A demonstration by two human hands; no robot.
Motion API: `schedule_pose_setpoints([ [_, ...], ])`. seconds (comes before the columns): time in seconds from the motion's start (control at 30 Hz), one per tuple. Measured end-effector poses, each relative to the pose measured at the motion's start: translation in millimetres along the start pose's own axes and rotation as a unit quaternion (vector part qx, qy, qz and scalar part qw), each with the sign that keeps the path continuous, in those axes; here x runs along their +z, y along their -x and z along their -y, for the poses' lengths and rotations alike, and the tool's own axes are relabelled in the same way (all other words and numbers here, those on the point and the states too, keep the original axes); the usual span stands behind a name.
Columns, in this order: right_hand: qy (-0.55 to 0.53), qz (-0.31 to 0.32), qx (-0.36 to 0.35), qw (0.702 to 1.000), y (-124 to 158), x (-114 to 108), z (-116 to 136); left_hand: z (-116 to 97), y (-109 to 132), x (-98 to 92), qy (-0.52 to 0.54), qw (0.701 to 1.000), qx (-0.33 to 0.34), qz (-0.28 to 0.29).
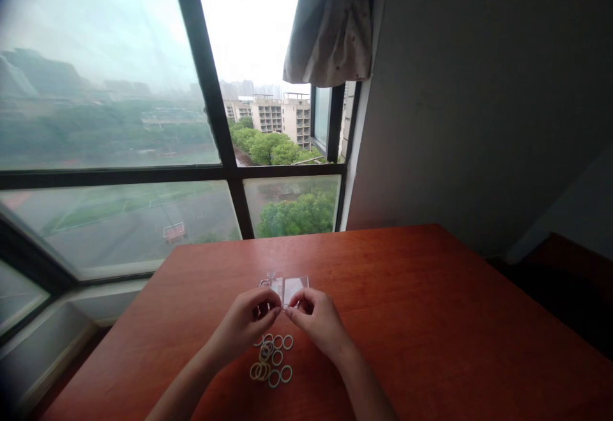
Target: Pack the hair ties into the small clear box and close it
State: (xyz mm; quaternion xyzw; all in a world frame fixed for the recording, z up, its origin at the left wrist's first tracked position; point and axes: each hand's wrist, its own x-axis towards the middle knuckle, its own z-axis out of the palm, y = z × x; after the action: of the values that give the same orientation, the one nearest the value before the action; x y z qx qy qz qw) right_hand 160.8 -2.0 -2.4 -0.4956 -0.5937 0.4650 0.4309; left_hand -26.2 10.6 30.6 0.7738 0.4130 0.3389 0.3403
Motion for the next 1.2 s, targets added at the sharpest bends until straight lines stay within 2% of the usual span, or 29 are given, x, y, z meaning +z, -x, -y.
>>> schedule_pose_setpoints([
  [0.13,0.004,-0.021,0.003,1.000,0,-1,-1,5,-1,-17.4,-0.027,0.999,-0.016,-0.042],
  [0.23,0.023,-0.012,0.004,1.000,-1,0,-3,16,-2,-32.0,-0.059,0.994,-0.041,-0.081],
  [0.33,0.049,-0.001,0.005,0.999,0,2,-4,30,-2,-39.0,-0.097,0.991,-0.055,-0.071],
  [0.5,0.106,0.002,-0.001,0.994,4,4,2,47,1,-35.7,-0.144,0.986,-0.065,-0.045],
  [0.6,0.130,0.011,-0.005,0.991,6,5,3,51,1,-34.8,-0.166,0.983,-0.066,-0.052],
  [1.03,0.214,0.064,-0.028,0.974,11,14,2,53,2,-37.1,-0.169,0.982,-0.058,-0.062],
  [1.2,0.308,0.071,-0.027,0.948,14,19,5,51,2,-34.6,-0.172,0.982,-0.051,-0.060],
])
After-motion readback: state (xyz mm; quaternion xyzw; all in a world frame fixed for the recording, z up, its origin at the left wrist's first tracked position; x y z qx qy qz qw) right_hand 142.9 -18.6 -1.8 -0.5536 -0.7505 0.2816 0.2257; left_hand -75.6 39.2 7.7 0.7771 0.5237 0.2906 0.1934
